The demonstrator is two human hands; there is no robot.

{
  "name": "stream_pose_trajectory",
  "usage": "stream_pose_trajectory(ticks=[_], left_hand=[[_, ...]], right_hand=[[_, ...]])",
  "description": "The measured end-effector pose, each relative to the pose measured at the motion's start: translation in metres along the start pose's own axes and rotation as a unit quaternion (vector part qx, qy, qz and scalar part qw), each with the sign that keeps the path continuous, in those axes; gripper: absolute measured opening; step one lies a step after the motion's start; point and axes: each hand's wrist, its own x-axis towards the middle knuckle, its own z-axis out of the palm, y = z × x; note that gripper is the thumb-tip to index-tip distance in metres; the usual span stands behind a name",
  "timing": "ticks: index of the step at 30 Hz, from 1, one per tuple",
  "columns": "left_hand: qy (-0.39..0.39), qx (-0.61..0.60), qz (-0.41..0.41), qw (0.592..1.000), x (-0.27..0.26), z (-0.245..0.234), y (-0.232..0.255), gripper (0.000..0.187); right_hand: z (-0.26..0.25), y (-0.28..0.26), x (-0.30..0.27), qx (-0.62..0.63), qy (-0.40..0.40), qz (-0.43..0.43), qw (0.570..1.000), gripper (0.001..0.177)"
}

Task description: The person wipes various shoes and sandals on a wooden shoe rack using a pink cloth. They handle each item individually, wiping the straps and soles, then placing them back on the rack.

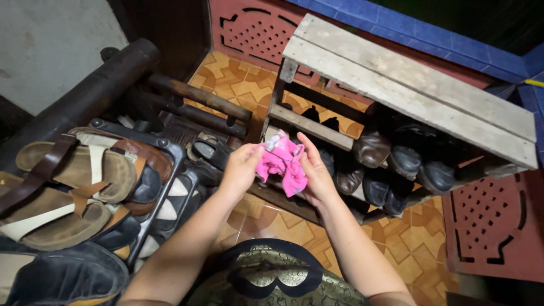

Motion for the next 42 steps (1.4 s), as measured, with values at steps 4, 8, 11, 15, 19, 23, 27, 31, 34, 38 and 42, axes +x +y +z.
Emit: stream_pose_trajectory(ticks=[4, 8, 11, 15, 19, 23, 27, 31, 34, 38, 42], left_hand=[[0.001, -0.096, -0.047, 0.994, 0.004, 0.013, 0.020, 0.035], [-0.001, -0.097, -0.111, 0.989, 0.002, 0.032, 0.038, 0.034], [-0.023, -0.088, -0.140, 0.986, 0.001, 0.046, 0.042, 0.030], [-0.100, -0.169, -0.070, 0.978, 0.001, 0.061, 0.045, 0.021], [-0.131, -0.250, -0.123, 0.951, 0.003, 0.067, 0.049, 0.034], [-0.115, -0.264, -0.131, 0.949, 0.008, 0.065, 0.040, 0.045], [-0.023, -0.020, -0.139, 0.990, 0.012, 0.064, 0.020, 0.051], [-0.039, 0.084, -0.139, 0.986, 0.000, 0.078, 0.024, 0.062], [-0.118, -0.030, -0.225, 0.967, -0.008, 0.096, 0.039, 0.063], [-0.140, -0.129, -0.233, 0.954, -0.018, 0.112, 0.048, 0.060], [-0.083, -0.095, -0.236, 0.964, -0.019, 0.111, 0.047, 0.042]], right_hand=[[-0.024, -0.017, -0.002, 0.045, -0.024, 0.015, 0.999, 0.061], [-0.046, -0.016, -0.010, 0.046, -0.070, -0.010, 0.996, 0.070], [-0.052, -0.016, -0.011, -0.152, -0.035, -0.058, 0.986, 0.073], [-0.048, -0.026, -0.020, -0.357, -0.057, -0.084, 0.929, 0.087], [-0.053, -0.029, -0.027, -0.175, -0.074, 0.069, 0.979, 0.066], [-0.071, -0.026, -0.024, -0.033, 0.000, 0.098, 0.995, 0.032], [-0.095, -0.036, -0.018, 0.024, 0.080, 0.026, 0.996, 0.020], [-0.097, -0.037, -0.019, -0.026, 0.108, -0.041, 0.993, 0.024], [-0.088, -0.034, -0.022, -0.045, 0.067, -0.062, 0.995, 0.024], [-0.074, -0.037, -0.032, 0.076, 0.001, -0.018, 0.997, 0.023], [-0.071, -0.047, -0.034, 0.157, -0.015, 0.006, 0.987, 0.035]])
